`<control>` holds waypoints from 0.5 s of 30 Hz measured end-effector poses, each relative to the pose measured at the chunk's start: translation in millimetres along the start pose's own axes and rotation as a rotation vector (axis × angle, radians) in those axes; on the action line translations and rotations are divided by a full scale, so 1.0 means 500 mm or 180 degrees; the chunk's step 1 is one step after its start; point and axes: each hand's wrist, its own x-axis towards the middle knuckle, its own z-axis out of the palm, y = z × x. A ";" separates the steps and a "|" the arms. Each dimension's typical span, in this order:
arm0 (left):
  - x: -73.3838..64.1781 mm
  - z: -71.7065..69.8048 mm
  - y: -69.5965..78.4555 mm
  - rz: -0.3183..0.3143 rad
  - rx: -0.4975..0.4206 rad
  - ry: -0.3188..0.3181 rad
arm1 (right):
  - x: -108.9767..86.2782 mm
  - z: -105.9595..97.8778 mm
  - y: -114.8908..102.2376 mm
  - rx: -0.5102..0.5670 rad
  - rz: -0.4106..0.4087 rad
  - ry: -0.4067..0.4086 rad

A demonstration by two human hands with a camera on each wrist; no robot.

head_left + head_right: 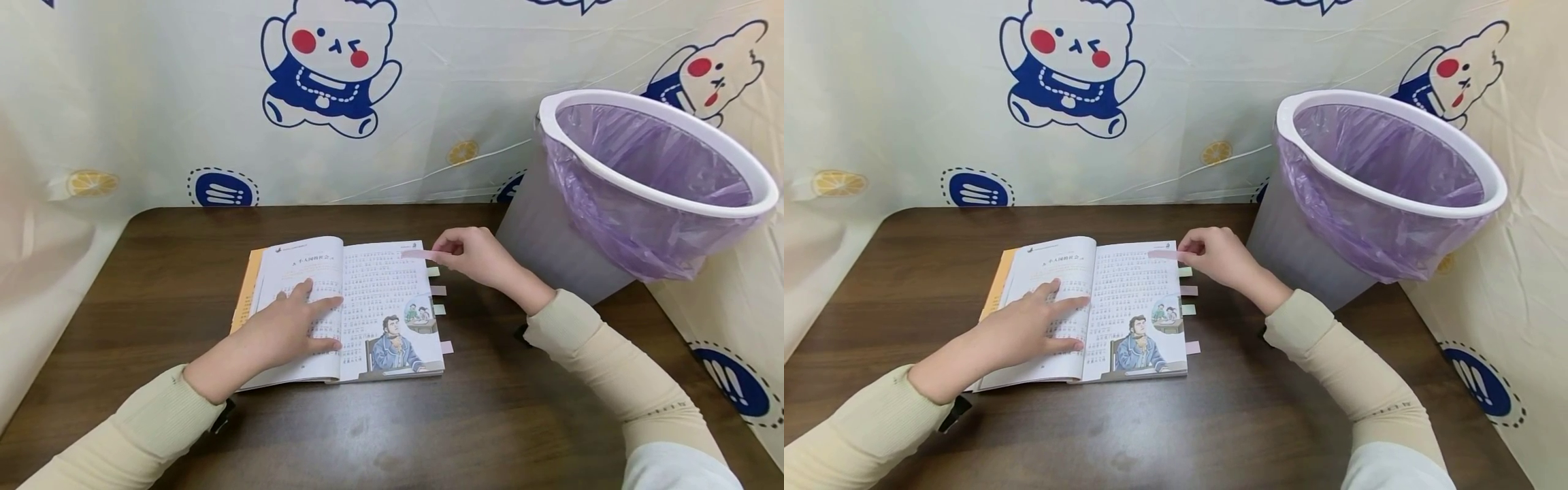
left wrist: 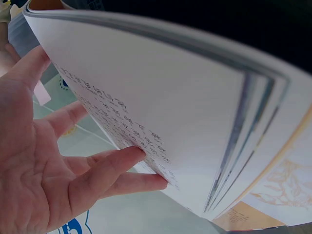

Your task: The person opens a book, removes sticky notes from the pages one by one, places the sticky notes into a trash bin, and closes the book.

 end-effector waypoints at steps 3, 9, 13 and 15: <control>0.000 0.000 0.001 0.0006 0.0008 0.0002 | -0.006 -0.009 -0.006 0.0059 -0.0009 0.0025; -0.001 -0.002 0.003 0.0037 0.0006 0.0013 | -0.021 -0.030 -0.013 0.0063 -0.0115 0.0122; -0.001 -0.002 0.002 0.0028 0.0001 -0.0002 | -0.035 -0.049 -0.015 0.0003 -0.0223 0.0266; -0.001 -0.001 0.001 0.0012 -0.0003 -0.0009 | -0.041 -0.059 -0.018 -0.0001 -0.0243 0.0322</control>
